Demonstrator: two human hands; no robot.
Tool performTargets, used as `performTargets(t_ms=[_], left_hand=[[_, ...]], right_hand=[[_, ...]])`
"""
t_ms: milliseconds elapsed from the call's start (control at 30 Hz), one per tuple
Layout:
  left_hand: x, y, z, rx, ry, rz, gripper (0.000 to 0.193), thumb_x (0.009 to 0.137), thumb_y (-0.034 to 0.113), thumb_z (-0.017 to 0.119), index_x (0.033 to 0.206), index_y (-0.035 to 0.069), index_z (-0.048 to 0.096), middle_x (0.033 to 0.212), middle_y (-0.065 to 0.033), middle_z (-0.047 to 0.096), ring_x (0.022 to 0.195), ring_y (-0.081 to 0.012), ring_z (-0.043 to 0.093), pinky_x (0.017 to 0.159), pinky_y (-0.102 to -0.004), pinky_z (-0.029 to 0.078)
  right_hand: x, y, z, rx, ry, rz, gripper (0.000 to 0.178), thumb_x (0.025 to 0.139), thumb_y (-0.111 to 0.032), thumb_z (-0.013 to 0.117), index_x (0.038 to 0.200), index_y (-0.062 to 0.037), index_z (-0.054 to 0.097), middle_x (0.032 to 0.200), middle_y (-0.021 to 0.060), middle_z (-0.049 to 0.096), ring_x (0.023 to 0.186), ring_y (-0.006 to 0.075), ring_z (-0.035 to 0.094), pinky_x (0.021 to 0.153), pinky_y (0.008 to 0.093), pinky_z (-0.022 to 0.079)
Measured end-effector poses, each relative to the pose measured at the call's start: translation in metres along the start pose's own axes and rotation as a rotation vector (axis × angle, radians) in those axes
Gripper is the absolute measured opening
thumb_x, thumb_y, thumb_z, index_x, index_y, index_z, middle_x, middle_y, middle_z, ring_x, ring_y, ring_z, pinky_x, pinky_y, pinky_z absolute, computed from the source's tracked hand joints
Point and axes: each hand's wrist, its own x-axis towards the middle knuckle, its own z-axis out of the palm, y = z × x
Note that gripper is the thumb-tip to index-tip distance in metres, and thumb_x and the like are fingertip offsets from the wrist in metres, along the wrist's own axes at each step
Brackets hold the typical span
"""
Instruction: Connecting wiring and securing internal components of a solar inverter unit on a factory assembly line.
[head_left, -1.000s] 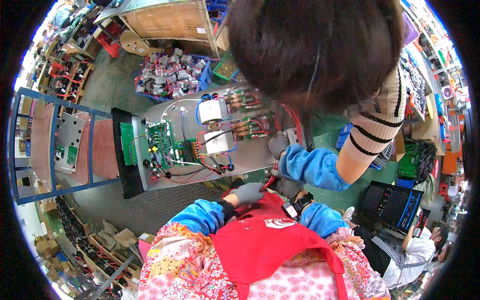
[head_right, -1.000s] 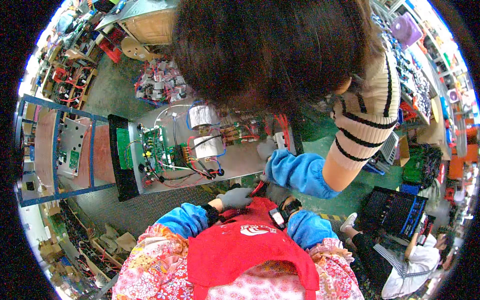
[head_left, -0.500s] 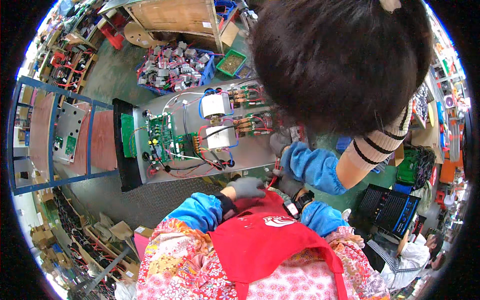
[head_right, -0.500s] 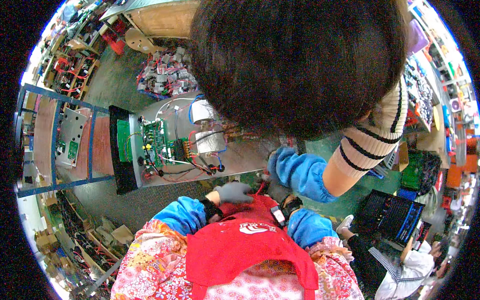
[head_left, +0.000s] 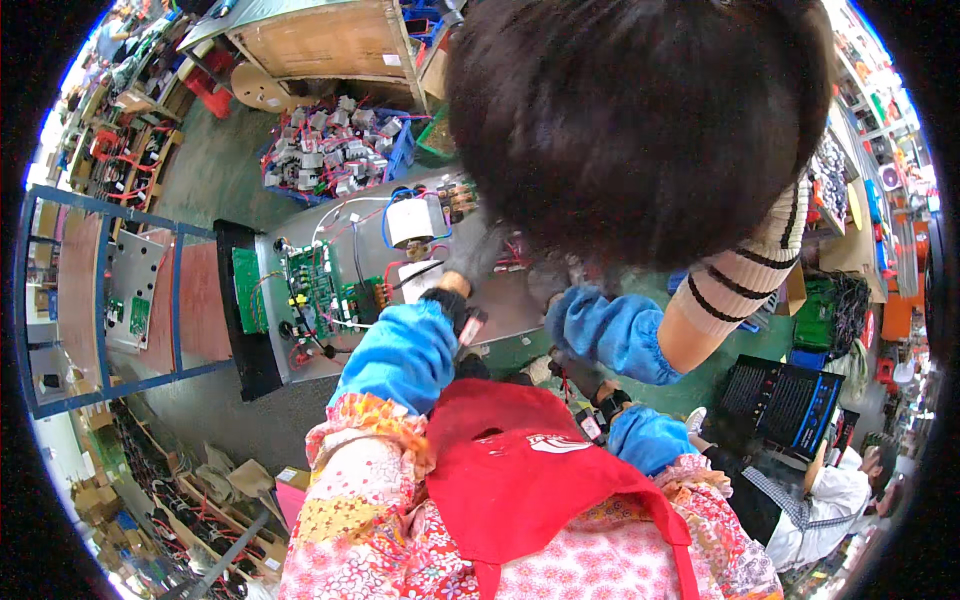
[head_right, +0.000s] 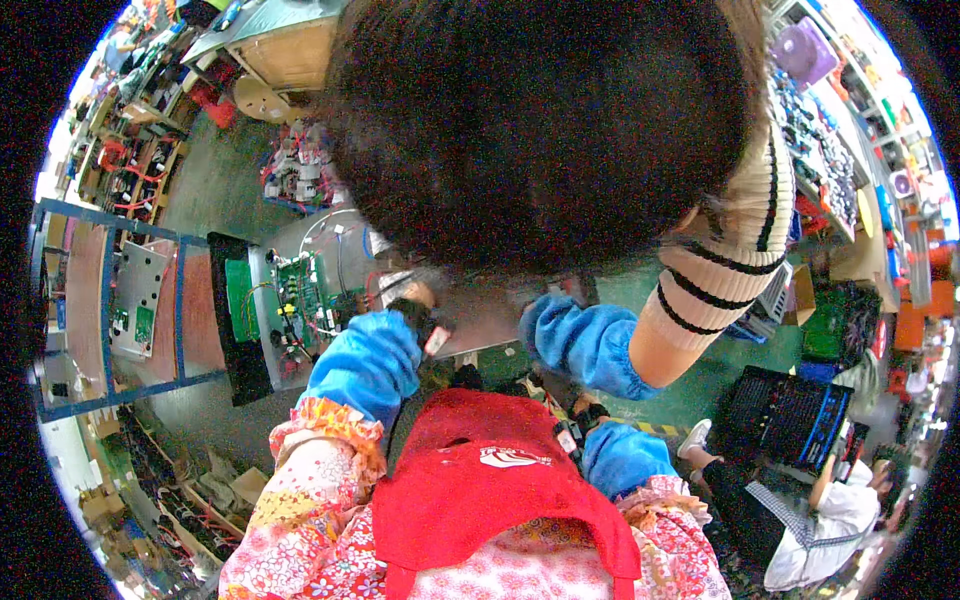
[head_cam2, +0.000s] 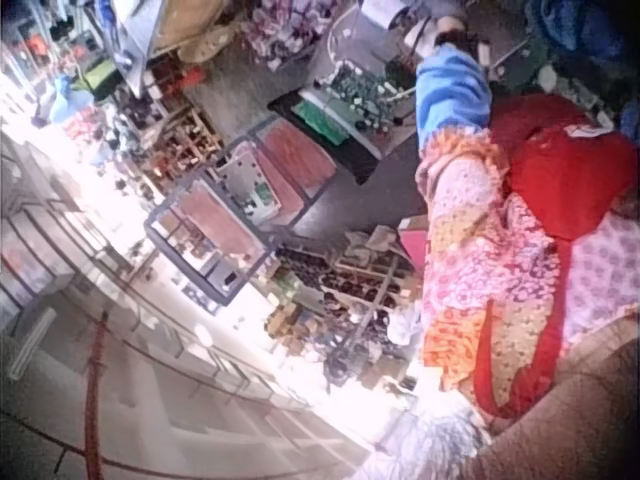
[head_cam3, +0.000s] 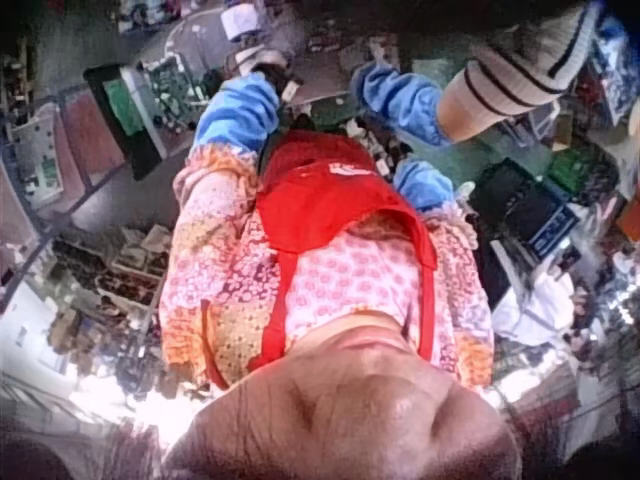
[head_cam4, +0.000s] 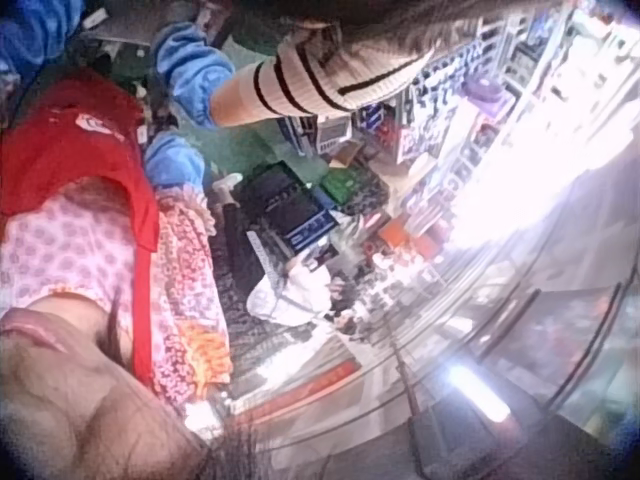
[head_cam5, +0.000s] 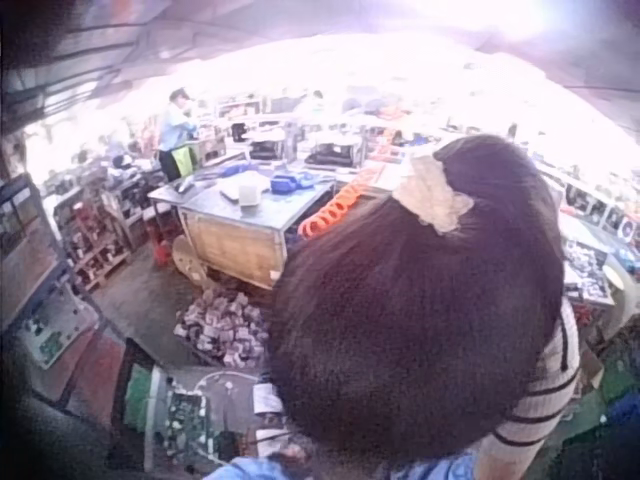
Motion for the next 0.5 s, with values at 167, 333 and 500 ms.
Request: performTargets(t_ms=[167, 333, 500], left_hand=[[0.032, 0.019, 0.017, 0.015, 0.004, 0.205, 0.034, 0.086, 0.026, 0.059, 0.108, 0.001, 0.061, 0.096, -0.0196, 0.067, 0.088, -0.04, 0.062, 0.076, -0.0451, 0.049], [0.049, 0.027, 0.029, 0.043, 0.04, 0.405, 0.033, 0.085, 0.025, 0.059, 0.109, 0.001, 0.061, 0.096, -0.0188, 0.067, 0.087, -0.0385, 0.062, 0.075, -0.0443, 0.049], [0.056, 0.026, 0.04, 0.078, 0.059, 0.601, 0.033, 0.085, 0.023, 0.06, 0.109, 0.001, 0.061, 0.096, -0.018, 0.067, 0.085, -0.037, 0.063, 0.074, -0.0434, 0.05]], right_hand=[[-0.004, -0.022, 0.0, -0.073, 0.032, 0.007, 0.029, 0.091, -0.031, 0.056, 0.103, -0.0052, 0.062, 0.097, 0.0119, 0.064, 0.085, 0.0256, 0.061, 0.08, 0.039, 0.05], [-0.016, -0.03, -0.003, -0.164, 0.019, 0.008, 0.03, 0.09, -0.032, 0.057, 0.104, -0.0053, 0.062, 0.098, 0.0121, 0.064, 0.085, 0.026, 0.061, 0.08, 0.0395, 0.05], [-0.027, -0.033, -0.01, -0.238, -0.003, 0.012, 0.032, 0.09, -0.033, 0.057, 0.105, -0.0053, 0.062, 0.098, 0.0122, 0.064, 0.086, 0.0265, 0.06, 0.08, 0.0399, 0.05]])
